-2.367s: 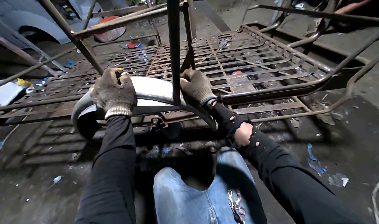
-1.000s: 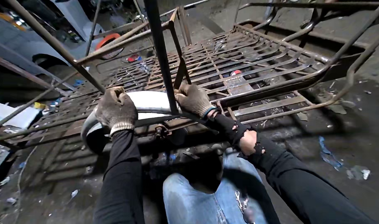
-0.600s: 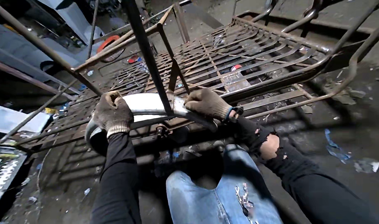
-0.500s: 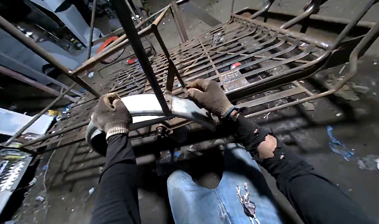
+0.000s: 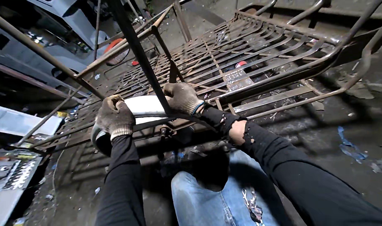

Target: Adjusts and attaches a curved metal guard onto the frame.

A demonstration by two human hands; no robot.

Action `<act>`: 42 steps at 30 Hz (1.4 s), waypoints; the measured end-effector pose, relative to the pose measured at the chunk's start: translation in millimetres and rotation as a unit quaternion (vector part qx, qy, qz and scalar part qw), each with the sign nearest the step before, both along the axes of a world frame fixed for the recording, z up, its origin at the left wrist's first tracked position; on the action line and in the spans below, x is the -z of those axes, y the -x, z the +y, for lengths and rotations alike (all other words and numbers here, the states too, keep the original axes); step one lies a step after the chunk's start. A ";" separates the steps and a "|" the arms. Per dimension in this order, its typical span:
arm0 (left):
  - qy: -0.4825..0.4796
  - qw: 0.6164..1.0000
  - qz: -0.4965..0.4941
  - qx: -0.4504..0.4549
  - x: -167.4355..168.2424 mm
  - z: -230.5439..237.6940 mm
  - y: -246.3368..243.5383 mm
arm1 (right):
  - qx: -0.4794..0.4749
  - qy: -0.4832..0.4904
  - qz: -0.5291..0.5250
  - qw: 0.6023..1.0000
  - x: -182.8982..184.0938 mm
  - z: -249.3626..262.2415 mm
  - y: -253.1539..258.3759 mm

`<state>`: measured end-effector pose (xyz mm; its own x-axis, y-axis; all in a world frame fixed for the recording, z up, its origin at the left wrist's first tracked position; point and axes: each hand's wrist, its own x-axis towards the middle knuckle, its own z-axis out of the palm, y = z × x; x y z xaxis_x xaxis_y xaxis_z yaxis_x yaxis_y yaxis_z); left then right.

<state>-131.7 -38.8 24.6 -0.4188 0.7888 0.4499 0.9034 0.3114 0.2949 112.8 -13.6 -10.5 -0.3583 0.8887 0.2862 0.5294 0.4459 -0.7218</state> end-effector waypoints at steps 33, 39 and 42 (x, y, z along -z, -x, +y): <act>-0.051 0.991 0.027 0.121 7.8 -12.1 8.2 | 0.252 0.175 0.231 0.923 87.8 -142.5 -100.3; -0.052 0.985 0.043 0.161 6.1 -8.1 16.7 | 0.274 0.262 0.231 0.896 3.0 -157.7 -97.2; -0.006 0.988 0.066 0.136 -1.4 -8.7 13.1 | 0.280 0.321 0.226 0.876 -37.0 -161.4 -98.9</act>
<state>-144.8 -47.5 26.1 -0.1284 0.8585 0.4964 0.9841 0.0482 0.1711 211.7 -174.9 26.5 0.2068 0.9187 -0.3366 0.1309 -0.3669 -0.9210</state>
